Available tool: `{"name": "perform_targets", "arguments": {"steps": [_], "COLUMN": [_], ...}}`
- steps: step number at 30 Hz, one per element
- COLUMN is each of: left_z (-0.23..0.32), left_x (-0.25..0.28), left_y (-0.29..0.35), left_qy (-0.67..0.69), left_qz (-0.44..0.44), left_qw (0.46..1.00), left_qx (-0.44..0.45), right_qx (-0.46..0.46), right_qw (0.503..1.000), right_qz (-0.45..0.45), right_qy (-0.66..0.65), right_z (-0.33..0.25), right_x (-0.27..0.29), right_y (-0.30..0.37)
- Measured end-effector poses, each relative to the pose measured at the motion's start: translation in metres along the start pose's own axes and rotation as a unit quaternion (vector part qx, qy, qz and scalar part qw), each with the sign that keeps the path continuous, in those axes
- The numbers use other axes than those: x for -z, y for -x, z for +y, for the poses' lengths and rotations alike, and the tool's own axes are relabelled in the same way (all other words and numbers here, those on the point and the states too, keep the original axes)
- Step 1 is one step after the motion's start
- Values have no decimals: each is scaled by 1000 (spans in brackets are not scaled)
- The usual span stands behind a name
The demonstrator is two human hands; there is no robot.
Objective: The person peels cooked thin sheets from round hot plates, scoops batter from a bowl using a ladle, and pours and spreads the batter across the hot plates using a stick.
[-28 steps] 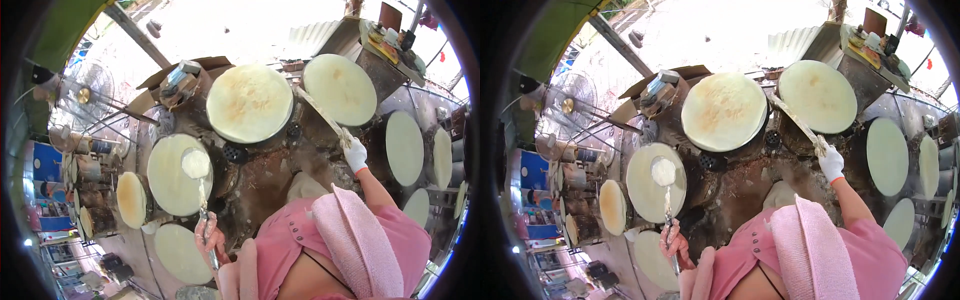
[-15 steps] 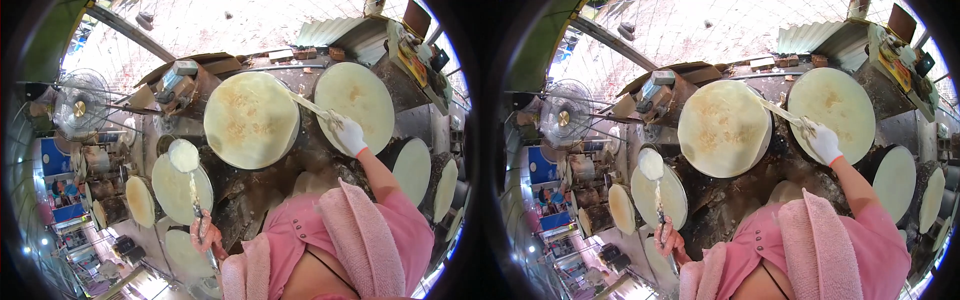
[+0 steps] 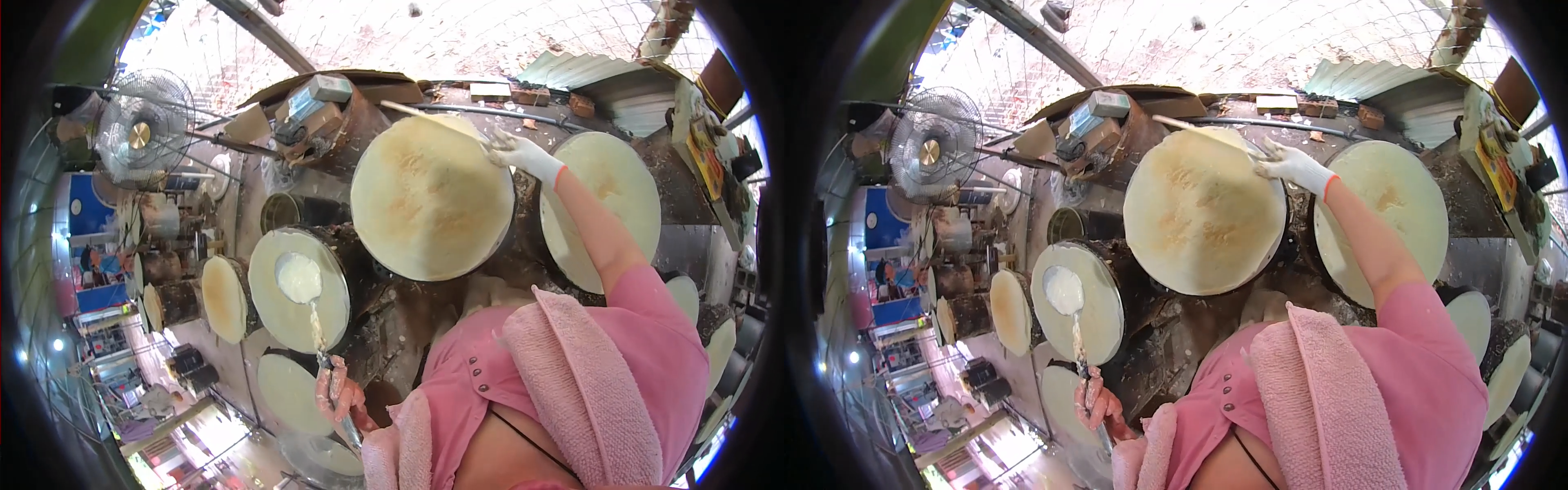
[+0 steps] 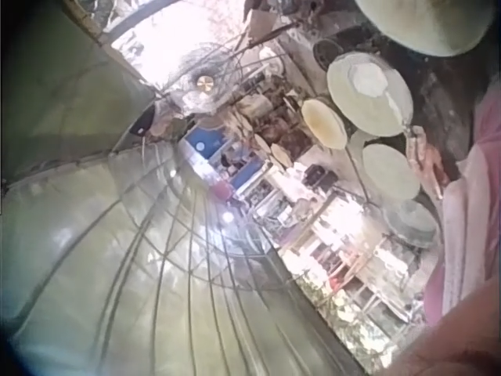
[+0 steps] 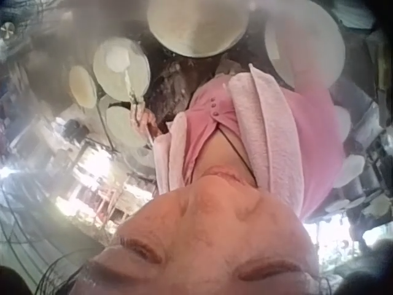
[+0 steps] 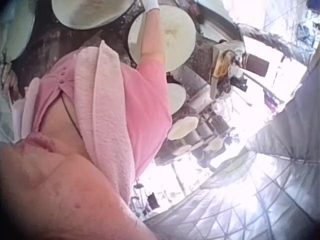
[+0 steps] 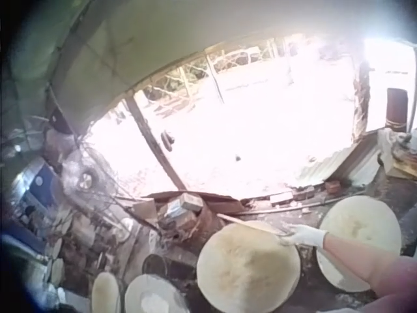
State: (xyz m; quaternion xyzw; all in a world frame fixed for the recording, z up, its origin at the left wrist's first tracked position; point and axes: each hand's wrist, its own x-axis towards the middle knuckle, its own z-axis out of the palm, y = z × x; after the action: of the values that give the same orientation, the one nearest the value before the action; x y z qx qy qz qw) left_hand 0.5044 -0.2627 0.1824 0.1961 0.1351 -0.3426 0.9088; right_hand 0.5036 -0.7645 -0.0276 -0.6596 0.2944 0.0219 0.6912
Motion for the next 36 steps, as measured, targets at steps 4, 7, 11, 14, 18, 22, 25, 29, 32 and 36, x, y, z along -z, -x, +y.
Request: {"name": "perform_targets", "arguments": {"steps": [4, 7, 11, 14, 18, 22, 25, 29, 32, 36], "left_z": [1, 2, 13, 28, 55, 89, 138, 108, 79, 54], "left_x": [3, 11, 22, 35, 60, 91, 169, 91, 54, 58], "left_y": [14, 24, 31, 24, 13, 7, -29, -79, -91, -103], "left_qy": [-10, 13, 77, 58, 3, -5, -757, -107, -181, -232], "left_qz": [21, 13, 26, -67, 24, 35, -67, -14, 36, 200], "left_qw": [999, 999, 996, 995, 999, 997, 645, 972, 966, 948], "left_qx": [-26, -29, -42, 34, 40, 67, -83, 208, 182, 91], "right_qx": [96, 64, 103, 145, 243, 178, 137, 101, 103, 141], "right_qw": [938, 927, 915, 908, 902, 905, 895, 896, 908, 880], "right_qz": [83, 97, 126, 148, 179, 194, 273, 357, 392, 453], "right_qy": [322, 355, 368, 363, 308, 333, 324, 242, 105, 31], "right_z": [-41, -68, -95, -114, -110, -144, -144, -128, -107, -58], "right_x": [-26, -44, -69, -79, -85, -117, -108, -85, -42, 25], "right_y": [-6, 4, 27, 51, 66, 96, 131, 172, 217, 299]}}
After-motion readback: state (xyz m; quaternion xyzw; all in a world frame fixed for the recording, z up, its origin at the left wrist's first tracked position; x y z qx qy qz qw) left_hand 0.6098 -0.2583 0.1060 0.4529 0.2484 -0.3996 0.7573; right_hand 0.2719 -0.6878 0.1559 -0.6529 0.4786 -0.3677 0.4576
